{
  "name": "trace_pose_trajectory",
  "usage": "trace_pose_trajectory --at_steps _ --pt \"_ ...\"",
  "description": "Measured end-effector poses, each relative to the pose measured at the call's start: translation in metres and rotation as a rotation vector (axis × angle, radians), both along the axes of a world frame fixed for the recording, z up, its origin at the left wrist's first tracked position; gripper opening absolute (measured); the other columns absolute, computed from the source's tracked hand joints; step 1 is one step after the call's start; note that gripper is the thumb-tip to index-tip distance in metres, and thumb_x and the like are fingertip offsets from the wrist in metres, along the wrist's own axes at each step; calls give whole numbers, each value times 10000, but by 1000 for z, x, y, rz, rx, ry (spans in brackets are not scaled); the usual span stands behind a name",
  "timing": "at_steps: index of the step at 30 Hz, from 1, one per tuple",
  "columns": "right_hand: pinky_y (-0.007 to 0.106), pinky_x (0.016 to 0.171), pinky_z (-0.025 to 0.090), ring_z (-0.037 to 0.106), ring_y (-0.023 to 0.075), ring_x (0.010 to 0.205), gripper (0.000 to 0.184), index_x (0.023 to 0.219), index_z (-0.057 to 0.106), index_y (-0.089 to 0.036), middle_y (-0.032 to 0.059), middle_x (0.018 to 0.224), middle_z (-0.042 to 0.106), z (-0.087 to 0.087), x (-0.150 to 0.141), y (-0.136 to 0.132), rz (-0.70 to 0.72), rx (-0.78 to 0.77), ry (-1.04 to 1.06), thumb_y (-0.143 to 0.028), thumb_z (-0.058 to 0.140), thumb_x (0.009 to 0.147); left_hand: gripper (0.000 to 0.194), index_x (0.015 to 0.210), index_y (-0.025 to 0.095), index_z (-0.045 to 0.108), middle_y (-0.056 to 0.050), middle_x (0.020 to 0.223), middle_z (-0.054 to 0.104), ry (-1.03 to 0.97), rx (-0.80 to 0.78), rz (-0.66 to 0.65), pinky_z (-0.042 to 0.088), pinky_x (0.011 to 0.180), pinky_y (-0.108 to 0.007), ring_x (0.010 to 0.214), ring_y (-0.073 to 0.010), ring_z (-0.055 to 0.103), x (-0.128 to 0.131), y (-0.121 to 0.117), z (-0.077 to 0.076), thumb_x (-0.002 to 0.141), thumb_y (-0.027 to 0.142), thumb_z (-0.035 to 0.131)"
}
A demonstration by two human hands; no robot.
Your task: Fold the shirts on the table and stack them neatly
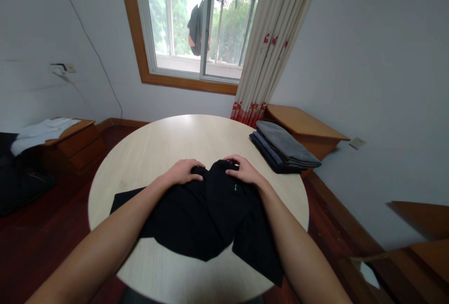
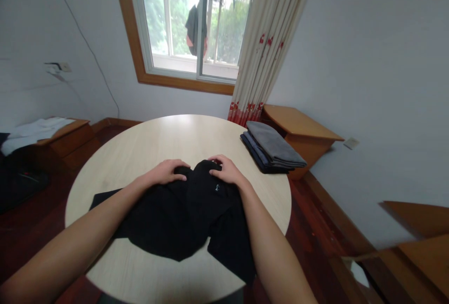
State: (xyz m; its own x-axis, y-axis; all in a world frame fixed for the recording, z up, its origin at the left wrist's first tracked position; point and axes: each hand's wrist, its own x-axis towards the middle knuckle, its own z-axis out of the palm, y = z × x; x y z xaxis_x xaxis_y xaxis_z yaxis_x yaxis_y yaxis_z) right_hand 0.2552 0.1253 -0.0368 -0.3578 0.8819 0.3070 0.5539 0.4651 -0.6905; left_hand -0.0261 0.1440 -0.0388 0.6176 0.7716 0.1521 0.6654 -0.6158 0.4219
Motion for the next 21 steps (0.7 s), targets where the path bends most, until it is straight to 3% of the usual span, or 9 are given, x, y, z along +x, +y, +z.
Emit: trace_pose_trajectory --at_steps 2,5,8,11,16,21 --pt "376 900 507 633 217 969 415 1084 695 -192 54 1046 680 6 5 -3 15 61 74 -140 659 673 268 1026 260 756 -41 1002 759 -23 33 102 490 883 -348 949 -257 682 -5 2 6 816 402 669" --pt "372 882 521 628 217 960 359 1016 691 -196 53 1009 657 15 6 -10 -43 234 187 -120 585 682 225 914 231 755 -37 814 728 -139 189 362 491 802 -341 811 -237 663 -22 7 18 857 375 593" --pt "382 926 525 627 214 991 347 1059 670 -203 65 1046 634 20 4 -14 -110 387 294 -132 565 736 239 900 205 717 -44 810 679 -303 380 636 491 815 -347 822 -231 632 -46 11 28 877 378 554" --pt "403 951 529 630 215 1025 397 1177 638 -209 84 1134 617 17 5 -12 -147 359 245 -170 582 786 223 913 192 671 -79 953 647 -374 539 815 466 927 -391 988 -261 595 -65 13 32 889 369 538" --pt "423 909 540 658 246 1006 438 1222 642 -181 143 1216 633 -1 13 -5 -222 44 -88 -282 704 801 140 925 216 624 -76 1114 638 -308 536 774 395 1034 -438 1148 -278 537 -65 10 27 881 330 557" --pt "432 941 510 658 301 1050 645 1316 608 -149 182 1215 663 -9 20 -1 -350 -135 -328 -302 809 723 129 924 207 643 -79 1149 661 -275 521 655 379 1054 -458 1164 -276 555 -54 9 22 863 279 555"
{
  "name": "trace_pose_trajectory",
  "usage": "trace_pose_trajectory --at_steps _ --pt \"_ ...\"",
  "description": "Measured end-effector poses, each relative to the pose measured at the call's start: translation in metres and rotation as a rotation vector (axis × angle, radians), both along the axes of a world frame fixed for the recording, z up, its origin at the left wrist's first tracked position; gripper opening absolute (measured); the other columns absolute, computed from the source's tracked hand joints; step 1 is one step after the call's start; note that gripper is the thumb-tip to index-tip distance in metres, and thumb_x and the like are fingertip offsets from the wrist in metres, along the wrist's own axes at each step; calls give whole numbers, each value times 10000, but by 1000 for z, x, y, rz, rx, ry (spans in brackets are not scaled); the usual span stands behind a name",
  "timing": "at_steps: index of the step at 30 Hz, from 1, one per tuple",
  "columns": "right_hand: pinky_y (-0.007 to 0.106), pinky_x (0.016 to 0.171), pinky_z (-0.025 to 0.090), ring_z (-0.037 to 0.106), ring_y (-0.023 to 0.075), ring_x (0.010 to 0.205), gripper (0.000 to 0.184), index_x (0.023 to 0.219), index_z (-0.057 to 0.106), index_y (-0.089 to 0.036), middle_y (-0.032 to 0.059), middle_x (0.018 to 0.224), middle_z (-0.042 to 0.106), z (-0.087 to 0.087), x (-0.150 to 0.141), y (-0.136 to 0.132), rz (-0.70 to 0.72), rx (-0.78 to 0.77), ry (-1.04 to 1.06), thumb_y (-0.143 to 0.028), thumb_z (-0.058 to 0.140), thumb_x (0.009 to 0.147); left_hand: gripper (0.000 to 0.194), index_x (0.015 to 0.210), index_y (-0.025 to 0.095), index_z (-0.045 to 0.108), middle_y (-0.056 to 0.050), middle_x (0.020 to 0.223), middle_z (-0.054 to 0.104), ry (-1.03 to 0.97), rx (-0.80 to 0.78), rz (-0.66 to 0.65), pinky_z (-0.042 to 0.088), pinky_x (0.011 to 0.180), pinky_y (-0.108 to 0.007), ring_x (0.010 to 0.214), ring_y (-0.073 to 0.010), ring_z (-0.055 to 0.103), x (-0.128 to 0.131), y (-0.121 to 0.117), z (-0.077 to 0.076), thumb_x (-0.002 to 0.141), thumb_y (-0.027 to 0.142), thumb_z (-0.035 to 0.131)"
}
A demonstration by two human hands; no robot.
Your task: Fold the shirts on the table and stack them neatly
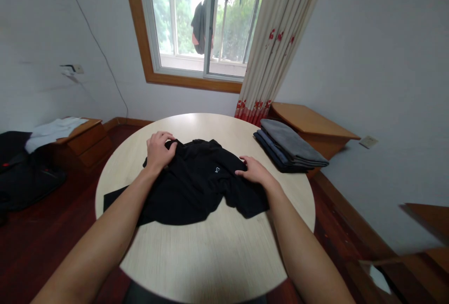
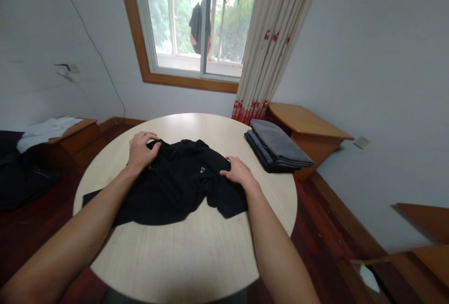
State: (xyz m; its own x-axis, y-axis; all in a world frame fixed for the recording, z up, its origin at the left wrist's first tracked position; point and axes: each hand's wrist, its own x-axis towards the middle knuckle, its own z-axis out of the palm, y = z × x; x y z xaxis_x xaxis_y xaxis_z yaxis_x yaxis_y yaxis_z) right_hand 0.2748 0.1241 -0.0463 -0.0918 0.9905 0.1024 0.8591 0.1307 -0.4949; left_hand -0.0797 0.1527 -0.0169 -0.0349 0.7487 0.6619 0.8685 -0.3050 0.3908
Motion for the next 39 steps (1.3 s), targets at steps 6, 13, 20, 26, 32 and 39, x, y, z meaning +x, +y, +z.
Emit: trace_pose_trajectory --at_steps 6,13,20,26,32,39 --pt "293 752 503 682 225 862 502 1243 669 -180 88 987 736 4 -7 -1 43 -136 -82 -165 729 745 421 1229 167 640 -104 1252 689 66 -188 -289 446 1043 -407 1160 -274 624 9 0 -8 897 406 542" --pt "266 875 468 649 208 984 463 1107 759 -188 87 1059 716 11 5 2 -51 99 -109 -7 552 735 534 1320 188 632 -116 1270 695 252 -569 -373 482 989 -411 1155 -322 645 14 2 -15 857 446 573" --pt "262 797 465 625 203 943 439 956 801 -218 80 1014 648 11 21 12 -281 297 -100 8 506 722 573 1253 227 697 -68 1217 725 248 -988 -821 512 888 -318 1018 -258 686 22 -37 21 749 498 704" --pt "277 790 468 638 218 950 377 895 810 -224 89 1034 672 -8 28 24 -332 243 -126 -19 551 713 602 1264 253 701 -46 1027 768 277 -1283 -1152 541 708 -295 812 -218 698 51 -82 44 723 511 749" --pt "286 786 466 659 232 964 305 801 800 -203 105 1037 725 -3 33 27 -301 200 -100 -56 536 755 551 625 187 685 -92 623 699 187 -1444 -734 489 507 -316 521 -224 644 51 -61 39 683 735 675" --pt "337 935 487 669 231 1008 284 1005 763 -172 113 1067 737 -3 13 20 134 240 49 -382 587 932 602 485 201 571 -131 592 663 517 -982 -278 465 626 -356 616 -283 663 66 -29 16 751 742 570"
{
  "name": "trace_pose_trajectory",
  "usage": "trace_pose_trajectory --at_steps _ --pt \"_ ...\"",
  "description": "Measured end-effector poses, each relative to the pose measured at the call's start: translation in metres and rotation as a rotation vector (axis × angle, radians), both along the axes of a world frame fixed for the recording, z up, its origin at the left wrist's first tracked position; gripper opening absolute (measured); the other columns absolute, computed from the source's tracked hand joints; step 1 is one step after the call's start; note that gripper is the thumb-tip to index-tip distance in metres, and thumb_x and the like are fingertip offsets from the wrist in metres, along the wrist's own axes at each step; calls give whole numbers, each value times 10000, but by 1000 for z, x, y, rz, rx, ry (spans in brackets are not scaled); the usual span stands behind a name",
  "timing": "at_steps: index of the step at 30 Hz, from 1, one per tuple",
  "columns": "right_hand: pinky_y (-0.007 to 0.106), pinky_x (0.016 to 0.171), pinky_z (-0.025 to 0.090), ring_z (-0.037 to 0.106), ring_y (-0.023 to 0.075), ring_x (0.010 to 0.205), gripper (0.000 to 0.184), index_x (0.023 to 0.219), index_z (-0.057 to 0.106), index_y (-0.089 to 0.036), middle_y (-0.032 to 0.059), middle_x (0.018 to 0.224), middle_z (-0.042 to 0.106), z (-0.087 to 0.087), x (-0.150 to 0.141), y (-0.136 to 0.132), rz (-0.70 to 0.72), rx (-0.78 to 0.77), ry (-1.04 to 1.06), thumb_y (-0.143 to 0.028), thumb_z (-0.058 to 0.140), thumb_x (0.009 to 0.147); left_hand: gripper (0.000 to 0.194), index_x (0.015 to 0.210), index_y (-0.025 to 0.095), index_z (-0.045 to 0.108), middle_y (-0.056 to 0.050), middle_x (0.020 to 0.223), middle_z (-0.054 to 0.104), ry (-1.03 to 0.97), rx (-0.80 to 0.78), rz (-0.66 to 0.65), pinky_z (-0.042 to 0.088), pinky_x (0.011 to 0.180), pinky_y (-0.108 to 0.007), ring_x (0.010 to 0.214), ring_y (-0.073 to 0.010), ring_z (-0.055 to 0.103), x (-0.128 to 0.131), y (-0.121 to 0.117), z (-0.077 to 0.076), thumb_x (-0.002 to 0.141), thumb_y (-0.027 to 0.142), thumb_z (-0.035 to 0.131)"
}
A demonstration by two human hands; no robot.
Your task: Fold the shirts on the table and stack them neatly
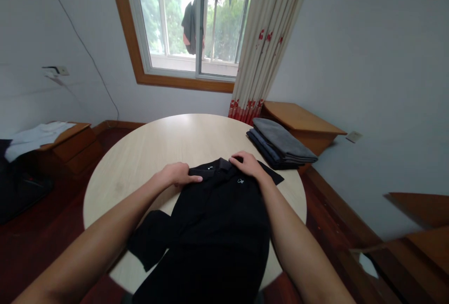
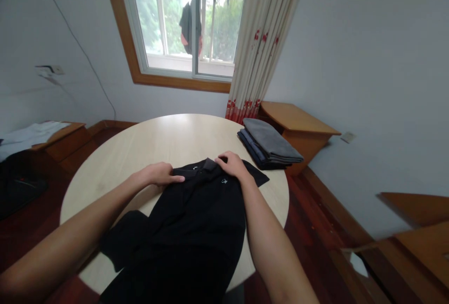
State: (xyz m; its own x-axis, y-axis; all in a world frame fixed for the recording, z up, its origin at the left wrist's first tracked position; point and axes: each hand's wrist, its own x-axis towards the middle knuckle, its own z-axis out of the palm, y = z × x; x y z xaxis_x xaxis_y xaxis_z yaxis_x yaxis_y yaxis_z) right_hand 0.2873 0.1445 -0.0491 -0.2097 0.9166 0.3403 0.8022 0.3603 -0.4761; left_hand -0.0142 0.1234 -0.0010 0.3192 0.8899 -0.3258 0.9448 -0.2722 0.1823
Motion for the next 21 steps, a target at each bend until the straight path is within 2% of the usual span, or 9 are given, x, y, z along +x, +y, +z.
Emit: trace_pose_trajectory --at_steps 3,6,9,11,13,15,17,21 --pt "366 969 490 665 253 1063 349 1119 734 -164 130 1156 717 -5 -7 -2 56 -44 -24 -405 688 872 502 672 209 656 -136 806 733 -121 142 26 460 664 -343 795 -317 687 4 3 -15 716 707 620" --pt "390 978 490 661 275 1077 451 1182 711 -146 153 1195 701 -6 -10 -2 79 -97 -76 -405 753 815 514 838 201 669 -123 912 741 -363 182 91 475 716 -347 869 -313 682 2 8 -27 685 692 661" --pt "391 973 489 660 276 1071 593 1282 658 -126 158 1195 697 -5 -11 -2 88 -153 -68 -400 792 774 637 1038 163 639 -131 1033 732 -748 102 179 511 799 -363 951 -299 685 1 11 -35 669 677 710" --pt "382 948 495 666 263 1036 675 1340 617 -123 144 1156 705 -5 -13 -2 76 -190 -29 -371 815 744 772 1239 140 555 -142 1110 718 -1007 -1 265 534 828 -368 995 -285 690 2 10 -39 683 641 745" --pt "375 925 498 671 246 993 695 1343 617 -135 121 1111 714 -7 -13 -2 64 -215 28 -318 834 708 888 1381 127 446 -140 1104 721 -1197 -100 337 550 828 -367 987 -268 700 4 7 -41 699 587 782" --pt "369 904 501 672 231 955 654 1299 652 -155 95 1074 721 -8 -13 -2 67 -213 111 -258 833 679 936 1406 114 437 -129 1051 734 -1310 -160 365 555 839 -370 966 -259 707 7 5 -43 671 537 834" --pt "365 891 502 669 224 937 581 1238 688 -169 76 1047 726 -9 -11 -1 84 -183 206 -223 813 673 926 1352 106 514 -124 1020 744 -1381 -179 340 552 865 -382 959 -261 707 9 4 -45 607 515 882" --pt "384 924 484 651 237 952 291 985 735 -182 62 990 727 -1 -4 -2 81 -8 322 -283 762 713 810 1186 121 652 -112 1005 753 -1418 -82 245 554 844 -408 930 -272 702 5 8 -42 546 559 887"
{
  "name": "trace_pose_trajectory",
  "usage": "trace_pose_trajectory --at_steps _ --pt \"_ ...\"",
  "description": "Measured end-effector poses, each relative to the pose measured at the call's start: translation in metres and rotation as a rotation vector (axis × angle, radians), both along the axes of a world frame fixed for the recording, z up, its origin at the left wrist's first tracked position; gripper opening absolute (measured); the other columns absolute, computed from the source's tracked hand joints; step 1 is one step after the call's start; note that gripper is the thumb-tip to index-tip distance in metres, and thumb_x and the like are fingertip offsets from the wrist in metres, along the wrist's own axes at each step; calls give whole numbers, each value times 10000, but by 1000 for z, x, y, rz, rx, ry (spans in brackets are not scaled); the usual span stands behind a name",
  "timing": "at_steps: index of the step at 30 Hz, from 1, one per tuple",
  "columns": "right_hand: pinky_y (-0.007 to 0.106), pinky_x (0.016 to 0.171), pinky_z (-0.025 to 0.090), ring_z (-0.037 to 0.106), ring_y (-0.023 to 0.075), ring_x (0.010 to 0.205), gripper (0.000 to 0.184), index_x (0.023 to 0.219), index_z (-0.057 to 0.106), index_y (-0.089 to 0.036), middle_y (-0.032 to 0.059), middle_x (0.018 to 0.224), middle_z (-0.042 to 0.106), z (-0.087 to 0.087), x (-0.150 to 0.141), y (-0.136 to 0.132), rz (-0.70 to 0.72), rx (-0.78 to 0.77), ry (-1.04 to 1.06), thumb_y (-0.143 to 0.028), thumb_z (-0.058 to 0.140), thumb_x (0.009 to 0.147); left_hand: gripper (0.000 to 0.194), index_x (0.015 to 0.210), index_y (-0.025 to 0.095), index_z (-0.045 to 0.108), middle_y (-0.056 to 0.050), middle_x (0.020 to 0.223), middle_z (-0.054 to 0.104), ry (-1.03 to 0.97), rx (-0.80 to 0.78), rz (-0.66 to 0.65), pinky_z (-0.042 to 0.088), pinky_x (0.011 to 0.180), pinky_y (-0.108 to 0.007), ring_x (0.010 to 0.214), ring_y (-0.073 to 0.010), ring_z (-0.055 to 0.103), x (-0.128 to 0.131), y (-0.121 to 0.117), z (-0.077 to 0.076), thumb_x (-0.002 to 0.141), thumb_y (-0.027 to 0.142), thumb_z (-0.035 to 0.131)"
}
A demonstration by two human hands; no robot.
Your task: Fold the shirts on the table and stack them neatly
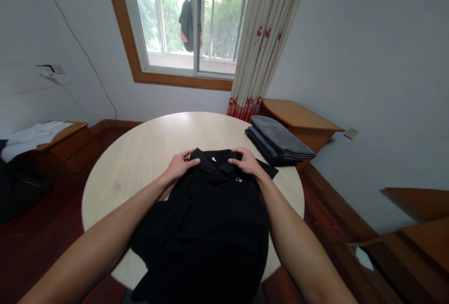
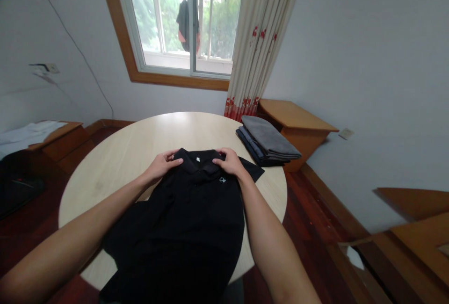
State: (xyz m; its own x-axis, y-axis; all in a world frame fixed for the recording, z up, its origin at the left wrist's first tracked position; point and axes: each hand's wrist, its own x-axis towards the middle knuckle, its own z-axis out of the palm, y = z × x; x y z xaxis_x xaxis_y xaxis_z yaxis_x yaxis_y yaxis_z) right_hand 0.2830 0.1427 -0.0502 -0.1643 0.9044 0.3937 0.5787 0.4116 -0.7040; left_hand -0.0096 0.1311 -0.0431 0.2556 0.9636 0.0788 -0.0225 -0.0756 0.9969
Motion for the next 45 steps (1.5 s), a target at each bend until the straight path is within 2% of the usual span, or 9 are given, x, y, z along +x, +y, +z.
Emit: trace_pose_trajectory --at_steps 3,7,11,16,22,28,33,38,45 --pt "386 930 472 637 243 947 212 850 683 -198 55 930 708 8 1 -4 -57 123 51 -392 704 769 625 984 130 691 -93 950 745 60 109 42 549 797 -380 882 -256 689 -10 3 4 592 593 841" --pt "351 832 491 629 228 866 255 868 622 -206 38 873 679 12 -8 -11 -39 152 144 -458 622 830 520 861 152 657 -66 906 721 83 240 44 535 816 -358 890 -238 671 -18 7 7 644 606 792" --pt "334 774 502 623 220 825 309 906 587 -212 32 860 659 11 -16 -15 -1 119 200 -516 604 858 520 943 149 640 -88 967 710 106 328 30 528 849 -364 936 -241 668 -20 9 6 683 578 778" --pt "333 775 512 627 222 833 368 937 573 -224 36 888 668 13 -24 -18 14 93 205 -586 579 875 702 1184 143 609 -130 1145 702 169 368 21 534 891 -387 1020 -272 671 -17 5 8 658 562 809" --pt "333 809 495 628 227 869 353 995 585 -219 51 928 680 20 -29 -23 -18 149 148 -557 545 904 512 942 135 705 -97 943 750 305 379 4 535 779 -348 879 -271 682 -18 1 13 779 618 662" --pt "341 850 492 636 232 932 326 1046 602 -213 64 997 687 22 -24 -23 -18 164 82 -499 494 934 538 708 176 610 -29 698 652 419 423 89 451 620 -279 680 -201 593 -23 5 13 827 690 505" --pt "391 960 484 635 251 1058 351 1129 606 -199 87 1114 686 17 -17 -18 58 137 148 -443 545 883 542 738 180 603 -39 758 668 458 467 105 462 693 -292 737 -211 598 -23 6 12 872 678 438" --pt "407 950 502 651 272 1063 477 1155 635 -192 80 1143 705 15 -8 -14 166 1 163 -350 706 711 506 820 173 651 -51 847 711 480 501 100 487 772 -310 815 -230 632 -23 6 14 888 632 452" --pt "355 827 492 627 226 844 103 804 675 -201 34 848 681 18 -7 -15 -42 111 -2 -277 644 742 472 939 163 707 -70 926 745 431 450 49 516 819 -352 879 -262 669 -29 6 20 730 586 706"
